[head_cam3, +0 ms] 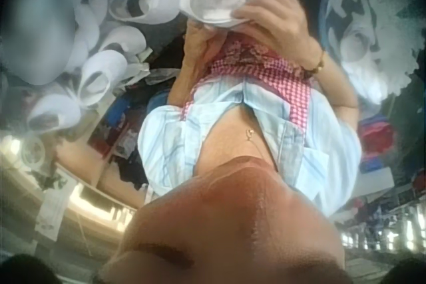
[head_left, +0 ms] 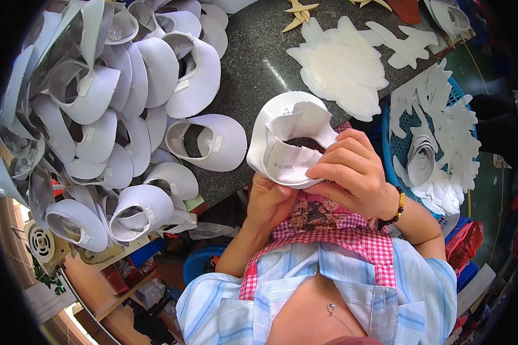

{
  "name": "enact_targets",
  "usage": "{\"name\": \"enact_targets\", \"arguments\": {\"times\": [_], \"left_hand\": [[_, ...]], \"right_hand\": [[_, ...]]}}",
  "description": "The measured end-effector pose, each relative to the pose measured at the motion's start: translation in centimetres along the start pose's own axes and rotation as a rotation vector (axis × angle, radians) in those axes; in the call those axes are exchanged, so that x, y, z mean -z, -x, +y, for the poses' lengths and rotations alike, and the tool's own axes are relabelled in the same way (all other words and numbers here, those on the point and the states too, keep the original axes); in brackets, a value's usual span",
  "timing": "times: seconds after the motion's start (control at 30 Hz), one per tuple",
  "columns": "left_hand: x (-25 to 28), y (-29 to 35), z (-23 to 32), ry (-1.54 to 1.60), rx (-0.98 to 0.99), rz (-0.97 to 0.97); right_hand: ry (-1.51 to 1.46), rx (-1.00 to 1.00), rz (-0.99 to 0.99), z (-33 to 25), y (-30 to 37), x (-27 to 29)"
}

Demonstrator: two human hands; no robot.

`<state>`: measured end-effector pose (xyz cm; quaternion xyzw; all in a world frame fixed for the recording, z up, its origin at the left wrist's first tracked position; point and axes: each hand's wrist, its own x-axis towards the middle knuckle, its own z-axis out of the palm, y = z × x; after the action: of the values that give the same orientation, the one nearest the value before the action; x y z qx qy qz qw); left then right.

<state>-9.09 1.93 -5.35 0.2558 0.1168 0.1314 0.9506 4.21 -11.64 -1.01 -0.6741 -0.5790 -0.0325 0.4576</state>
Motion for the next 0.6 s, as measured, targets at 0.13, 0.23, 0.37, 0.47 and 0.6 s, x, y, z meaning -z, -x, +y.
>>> {"name": "enact_targets", "arguments": {"times": [0.13,0.23,0.37,0.47,0.6], "left_hand": [[0.6,0.5,-0.1,-0.027,0.057,0.029],[0.6,0.5,-0.5,-0.080,0.044,0.042],[-0.1,0.8,-1.2,0.027,0.010,0.071],[0.0,0.1,-0.4,-0.107,-0.001,0.037],[0.9,0.0,0.8,-0.225,-0.074,-0.037]], "right_hand": [[-0.015,-0.022,-0.122,0.3,0.5,-0.1],[-0.028,-0.052,-0.213,0.7,0.4,0.0],[-0.141,-0.127,-0.103,-0.2,-0.1,0.1],[-0.012,-0.112,-0.184,0.0,1.0,0.0],[-0.056,-0.041,-0.232,1.2,0.1,0.0]]}}
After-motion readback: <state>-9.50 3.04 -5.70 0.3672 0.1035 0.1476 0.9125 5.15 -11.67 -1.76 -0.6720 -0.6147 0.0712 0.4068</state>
